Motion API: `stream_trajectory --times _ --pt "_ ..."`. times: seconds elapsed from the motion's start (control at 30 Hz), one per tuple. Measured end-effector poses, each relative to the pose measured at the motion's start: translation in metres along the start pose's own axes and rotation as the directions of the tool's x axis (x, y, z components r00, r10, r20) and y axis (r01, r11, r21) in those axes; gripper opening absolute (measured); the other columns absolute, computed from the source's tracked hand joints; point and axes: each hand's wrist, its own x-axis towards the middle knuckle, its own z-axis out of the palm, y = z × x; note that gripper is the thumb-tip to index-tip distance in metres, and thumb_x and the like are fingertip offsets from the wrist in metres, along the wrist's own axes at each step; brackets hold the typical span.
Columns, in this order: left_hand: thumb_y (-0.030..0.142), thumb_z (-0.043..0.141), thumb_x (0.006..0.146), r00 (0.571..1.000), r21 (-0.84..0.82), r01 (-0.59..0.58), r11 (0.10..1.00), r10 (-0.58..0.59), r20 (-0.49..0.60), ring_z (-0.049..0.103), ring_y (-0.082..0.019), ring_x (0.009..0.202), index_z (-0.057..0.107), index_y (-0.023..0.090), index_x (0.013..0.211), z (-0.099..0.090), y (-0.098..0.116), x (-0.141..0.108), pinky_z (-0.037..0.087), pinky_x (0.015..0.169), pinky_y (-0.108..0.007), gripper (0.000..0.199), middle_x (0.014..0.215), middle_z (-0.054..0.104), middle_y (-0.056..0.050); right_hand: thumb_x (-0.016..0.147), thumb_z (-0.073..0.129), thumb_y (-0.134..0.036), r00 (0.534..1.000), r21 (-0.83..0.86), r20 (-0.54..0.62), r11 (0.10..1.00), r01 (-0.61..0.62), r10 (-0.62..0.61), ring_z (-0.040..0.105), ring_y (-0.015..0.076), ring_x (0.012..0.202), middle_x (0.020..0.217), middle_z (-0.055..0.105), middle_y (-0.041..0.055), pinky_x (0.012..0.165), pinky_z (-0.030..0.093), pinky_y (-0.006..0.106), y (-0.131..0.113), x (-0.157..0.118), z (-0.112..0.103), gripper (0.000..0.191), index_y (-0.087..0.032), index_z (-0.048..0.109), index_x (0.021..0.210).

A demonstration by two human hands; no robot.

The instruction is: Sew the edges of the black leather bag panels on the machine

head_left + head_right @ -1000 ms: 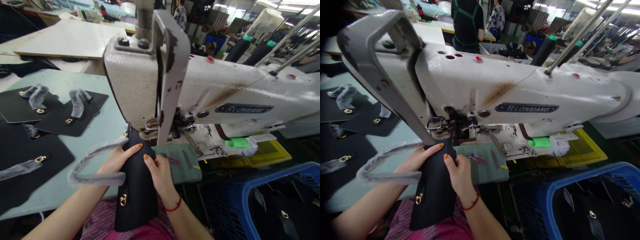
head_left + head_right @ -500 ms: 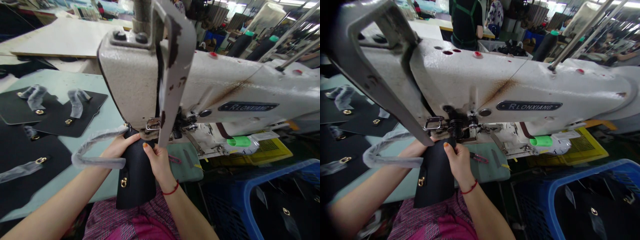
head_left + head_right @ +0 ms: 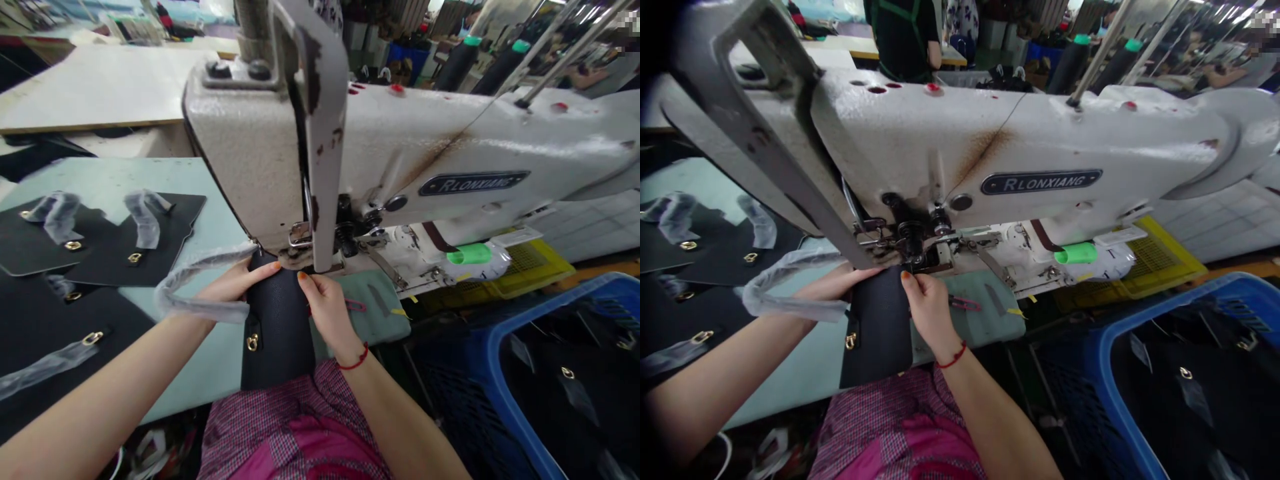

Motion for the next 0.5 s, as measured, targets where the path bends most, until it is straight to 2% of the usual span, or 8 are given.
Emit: stream_trajectory --times 0.07,0.13,0.27,0.43,0.5 --pt "0.047 0.077 0.071 0.979 -0.132 0.173 0.976 -0.155 0.135 0.072 -0.030 0.097 0.070 0.018 0.114 0.000 -0.003 -0.007 0.058 0.085 -0.041 0.052 0.102 0.077 -0.005 0.092 0.051 -0.052 1.000 -0.008 -0.004 1.000 0.012 -0.012 0.036 0.0104 0.054 0.057 0.037 -0.0031 0.050 0.025 0.023 0.000 0.002 -0.004 0.047 -0.018 0.046 0.061" --pt "0.046 0.078 0.070 0.958 -0.231 0.272 0.934 -0.239 0.161 0.074 -0.029 0.084 0.074 0.017 0.103 0.002 -0.007 -0.009 0.061 0.079 -0.041 0.044 0.094 0.078 -0.008 0.092 0.051 -0.049 1.000 -0.010 -0.009 1.000 0.019 -0.019 0.040 0.0105 0.053 0.056 0.041 -0.0027 0.049 0.026 0.023 -0.001 0.003 -0.006 0.044 -0.017 0.049 0.062" --pt "0.041 0.081 0.067 0.960 -0.304 0.277 0.911 -0.247 0.136 0.074 -0.028 0.073 0.076 0.018 0.094 0.006 -0.013 -0.003 0.063 0.073 -0.042 0.036 0.089 0.078 -0.011 0.091 0.052 -0.046 1.000 0.004 -0.019 1.000 0.015 -0.014 0.041 0.0098 0.049 0.055 0.044 -0.0026 0.047 0.026 0.022 0.001 0.005 -0.005 0.042 -0.017 0.049 0.060" --pt "0.038 0.082 0.066 0.971 -0.290 0.212 0.933 -0.169 0.168 0.073 -0.030 0.090 0.074 0.020 0.104 0.003 -0.008 0.002 0.061 0.085 -0.042 0.043 0.097 0.078 -0.007 0.090 0.054 -0.047 0.999 0.022 -0.018 0.999 -0.038 0.039 0.045 0.0099 0.047 0.052 0.048 -0.0019 0.045 0.031 0.021 0.009 0.006 -0.002 0.045 -0.017 0.051 0.058" --pt "0.033 0.083 0.065 0.972 -0.277 0.190 0.942 -0.141 0.187 0.073 -0.029 0.089 0.073 0.019 0.106 0.000 -0.003 0.005 0.061 0.083 -0.040 0.045 0.100 0.078 -0.007 0.090 0.055 -0.048 0.998 0.061 -0.017 0.996 -0.058 0.060 0.048 0.0106 0.048 0.053 0.051 -0.0012 0.045 0.034 0.020 0.012 0.006 -0.001 0.043 -0.017 0.052 0.059"
